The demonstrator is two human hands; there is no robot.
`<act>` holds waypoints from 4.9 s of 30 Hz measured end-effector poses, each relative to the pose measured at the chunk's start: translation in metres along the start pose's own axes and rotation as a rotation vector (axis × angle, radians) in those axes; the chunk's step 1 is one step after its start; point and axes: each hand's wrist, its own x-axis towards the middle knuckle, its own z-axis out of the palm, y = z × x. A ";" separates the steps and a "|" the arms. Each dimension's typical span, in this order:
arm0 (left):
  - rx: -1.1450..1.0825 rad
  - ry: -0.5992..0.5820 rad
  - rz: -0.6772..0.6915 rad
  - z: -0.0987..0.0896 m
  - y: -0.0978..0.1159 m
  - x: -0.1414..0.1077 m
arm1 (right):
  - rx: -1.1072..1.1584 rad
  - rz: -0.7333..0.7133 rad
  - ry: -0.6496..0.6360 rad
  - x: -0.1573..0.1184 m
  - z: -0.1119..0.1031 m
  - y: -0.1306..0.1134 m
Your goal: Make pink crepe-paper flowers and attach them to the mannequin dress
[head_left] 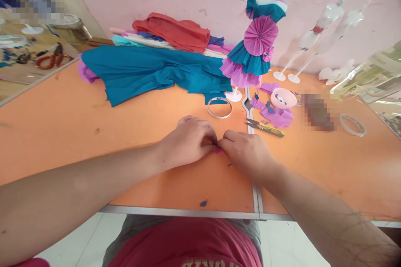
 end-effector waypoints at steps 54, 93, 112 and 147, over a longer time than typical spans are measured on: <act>-0.272 -0.131 -0.162 -0.017 -0.008 0.005 | 1.014 0.504 -0.128 0.009 -0.014 0.017; 0.089 -0.037 -0.012 -0.010 -0.002 0.001 | 0.075 -0.032 0.097 0.001 0.003 0.003; 0.098 0.089 0.146 -0.009 -0.005 -0.001 | 0.431 0.101 0.106 0.006 -0.008 0.025; 0.003 0.016 0.096 -0.004 -0.010 0.003 | 0.380 0.177 -0.012 0.008 0.001 0.012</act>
